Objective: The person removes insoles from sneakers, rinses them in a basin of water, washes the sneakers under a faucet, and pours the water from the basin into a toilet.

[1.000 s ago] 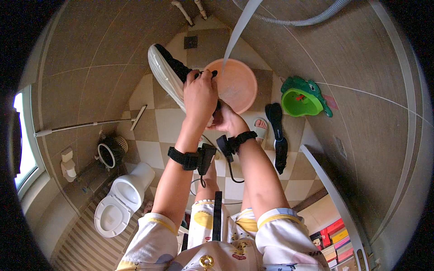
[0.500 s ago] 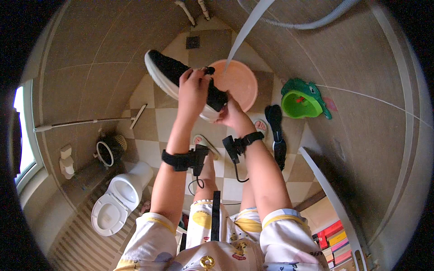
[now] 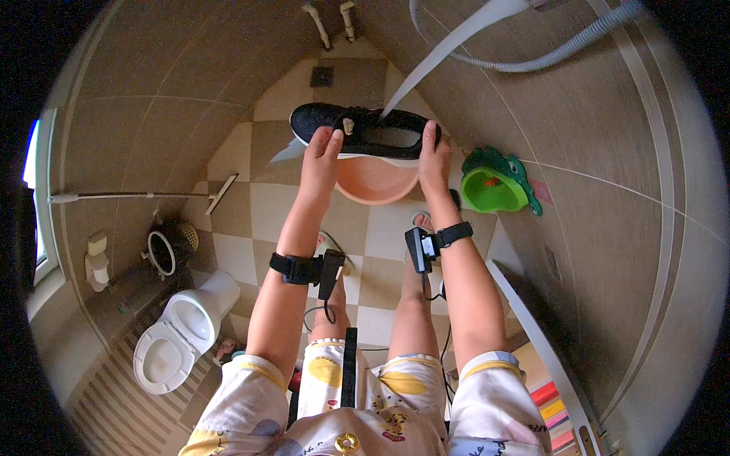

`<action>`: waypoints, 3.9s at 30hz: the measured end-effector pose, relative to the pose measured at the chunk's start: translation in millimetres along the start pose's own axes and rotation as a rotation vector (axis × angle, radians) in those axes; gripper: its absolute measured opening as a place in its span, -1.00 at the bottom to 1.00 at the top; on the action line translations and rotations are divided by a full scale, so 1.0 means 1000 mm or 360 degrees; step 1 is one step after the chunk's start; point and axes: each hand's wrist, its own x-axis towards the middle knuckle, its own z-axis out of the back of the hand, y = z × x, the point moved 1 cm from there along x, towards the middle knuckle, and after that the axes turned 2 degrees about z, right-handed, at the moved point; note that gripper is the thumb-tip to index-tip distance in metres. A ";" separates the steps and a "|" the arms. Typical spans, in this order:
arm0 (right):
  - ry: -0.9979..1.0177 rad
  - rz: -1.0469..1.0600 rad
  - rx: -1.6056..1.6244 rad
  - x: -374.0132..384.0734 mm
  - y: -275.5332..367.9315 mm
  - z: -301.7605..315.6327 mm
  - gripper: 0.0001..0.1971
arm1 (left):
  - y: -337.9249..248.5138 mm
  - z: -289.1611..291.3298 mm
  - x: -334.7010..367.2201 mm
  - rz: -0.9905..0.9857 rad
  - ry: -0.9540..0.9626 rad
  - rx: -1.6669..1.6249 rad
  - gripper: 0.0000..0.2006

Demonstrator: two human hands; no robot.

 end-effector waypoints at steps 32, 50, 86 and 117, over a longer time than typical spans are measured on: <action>0.0104 -0.0447 0.0563 0.002 -0.003 -0.002 -0.33 | -0.016 -0.021 -0.005 -0.0034 -0.0021 0.0124 -0.80; 0.0966 0.1172 -0.1104 -0.045 0.033 0.011 -0.39 | 0.049 0.040 -0.025 0.0610 -0.0136 -0.0543 -0.85; 0.0586 -0.1364 0.1070 0.003 -0.027 -0.063 -0.51 | 0.072 0.056 -0.059 0.0274 -0.0186 -0.0202 -0.77; 0.0074 -0.1623 0.1554 0.023 -0.079 -0.011 -0.62 | 0.046 0.200 -0.131 0.0481 -0.0493 -0.0390 -0.72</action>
